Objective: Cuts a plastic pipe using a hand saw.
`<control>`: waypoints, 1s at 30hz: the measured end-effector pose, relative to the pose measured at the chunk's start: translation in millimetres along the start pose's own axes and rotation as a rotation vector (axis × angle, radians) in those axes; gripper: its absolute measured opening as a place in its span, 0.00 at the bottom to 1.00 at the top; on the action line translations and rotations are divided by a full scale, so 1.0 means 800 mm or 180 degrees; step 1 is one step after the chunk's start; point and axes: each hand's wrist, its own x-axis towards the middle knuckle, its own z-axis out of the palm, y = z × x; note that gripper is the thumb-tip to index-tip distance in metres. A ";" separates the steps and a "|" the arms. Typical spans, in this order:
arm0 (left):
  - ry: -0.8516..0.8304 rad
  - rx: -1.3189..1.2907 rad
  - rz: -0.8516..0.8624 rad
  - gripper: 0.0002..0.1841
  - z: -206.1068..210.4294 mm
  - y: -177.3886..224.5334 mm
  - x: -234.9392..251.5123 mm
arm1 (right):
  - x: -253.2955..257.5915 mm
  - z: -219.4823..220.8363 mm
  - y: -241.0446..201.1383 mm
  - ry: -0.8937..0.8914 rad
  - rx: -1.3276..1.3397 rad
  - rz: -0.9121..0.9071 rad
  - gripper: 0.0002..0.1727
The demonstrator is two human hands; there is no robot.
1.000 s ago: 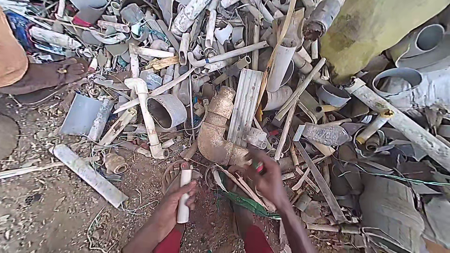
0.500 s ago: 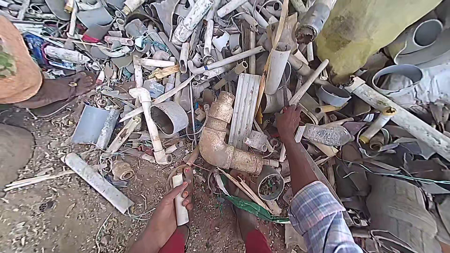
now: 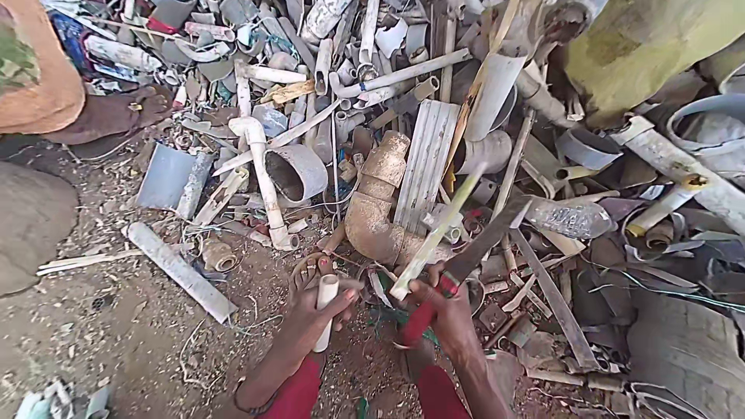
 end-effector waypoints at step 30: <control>0.0123 0.1037 -0.0654 0.17 0.004 -0.006 0.009 | 0.016 -0.015 0.026 -0.0498 -0.5948 -0.1148 0.15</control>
